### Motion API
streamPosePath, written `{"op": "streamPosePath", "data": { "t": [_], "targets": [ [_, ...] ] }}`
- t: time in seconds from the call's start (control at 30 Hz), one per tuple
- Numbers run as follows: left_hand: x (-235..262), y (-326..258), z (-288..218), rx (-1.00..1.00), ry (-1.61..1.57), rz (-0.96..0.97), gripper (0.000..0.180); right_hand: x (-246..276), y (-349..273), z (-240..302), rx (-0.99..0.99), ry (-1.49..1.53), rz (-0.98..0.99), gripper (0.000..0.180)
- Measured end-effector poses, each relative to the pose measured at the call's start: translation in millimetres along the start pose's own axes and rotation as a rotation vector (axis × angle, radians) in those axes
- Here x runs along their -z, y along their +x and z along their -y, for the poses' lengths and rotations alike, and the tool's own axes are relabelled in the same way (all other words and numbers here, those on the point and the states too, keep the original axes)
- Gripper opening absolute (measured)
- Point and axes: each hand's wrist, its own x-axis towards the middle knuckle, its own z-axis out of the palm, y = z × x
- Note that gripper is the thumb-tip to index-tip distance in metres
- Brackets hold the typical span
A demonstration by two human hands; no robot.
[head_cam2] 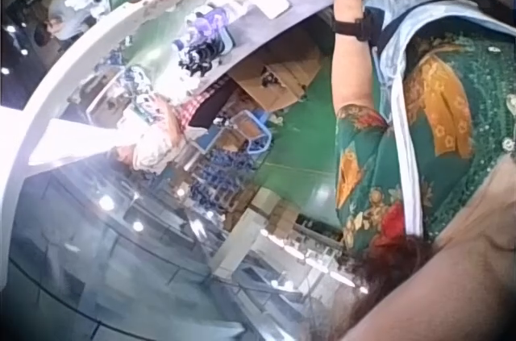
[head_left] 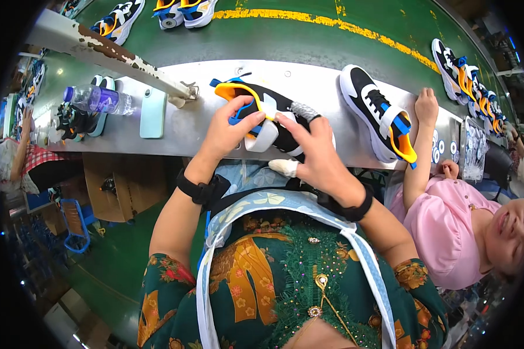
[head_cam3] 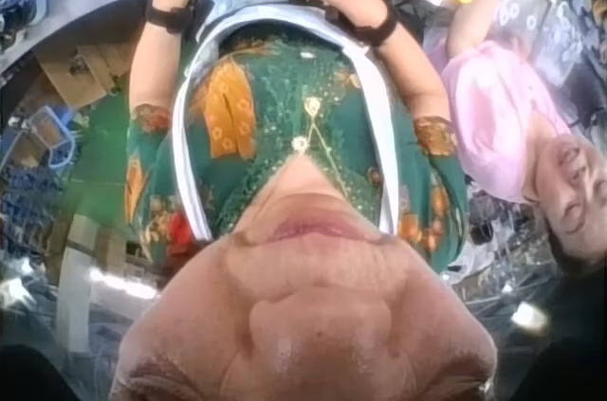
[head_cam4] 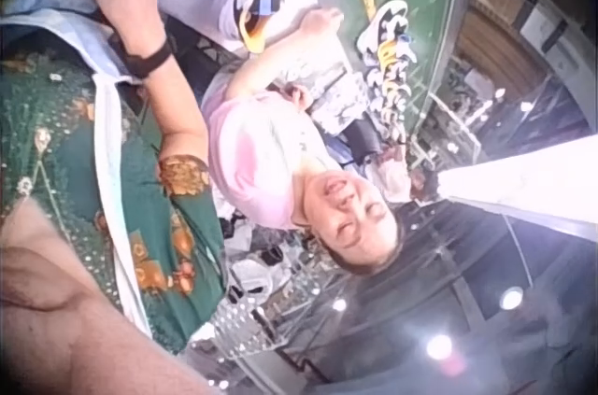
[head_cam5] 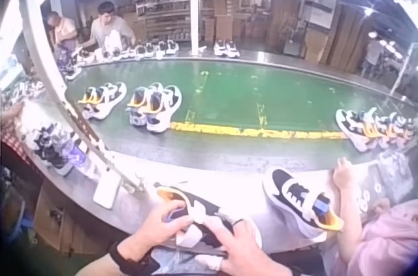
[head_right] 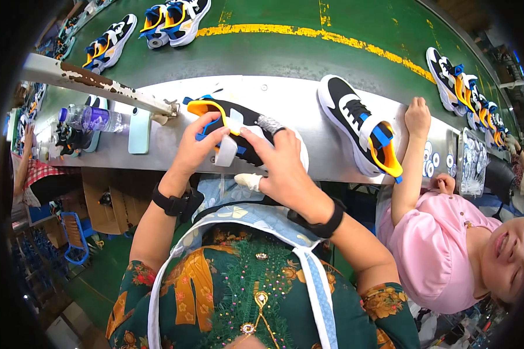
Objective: Cleaning and inspecting shoes on a production line.
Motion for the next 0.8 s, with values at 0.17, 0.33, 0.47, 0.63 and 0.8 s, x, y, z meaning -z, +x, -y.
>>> {"op": "streamPosePath", "data": {
  "t": [0.17, 0.33, 0.47, 0.63, 0.8],
  "targets": [
    [2, 5, 4, -0.035, -0.019, 0.013, 0.038, 18, 33, 0, -0.249, 0.545, 0.137, 0.038],
    [10, 2, 1, -0.040, -0.019, 0.070, 0.038, 17, 45, 4, -0.314, 0.775, 0.143, 0.019],
    [14, 1, 1, 0.007, -0.038, 0.074, 0.036, 19, 55, -6, -0.240, 0.587, 0.120, 0.017],
    [14, 1, 3, 0.032, -0.052, 0.072, 0.036, 11, 66, -25, -0.296, 0.582, 0.100, 0.015],
    [14, 1, 4, 0.012, -0.043, 0.068, 0.037, 9, 74, -29, -0.309, 0.575, 0.124, 0.013]
  ]
}}
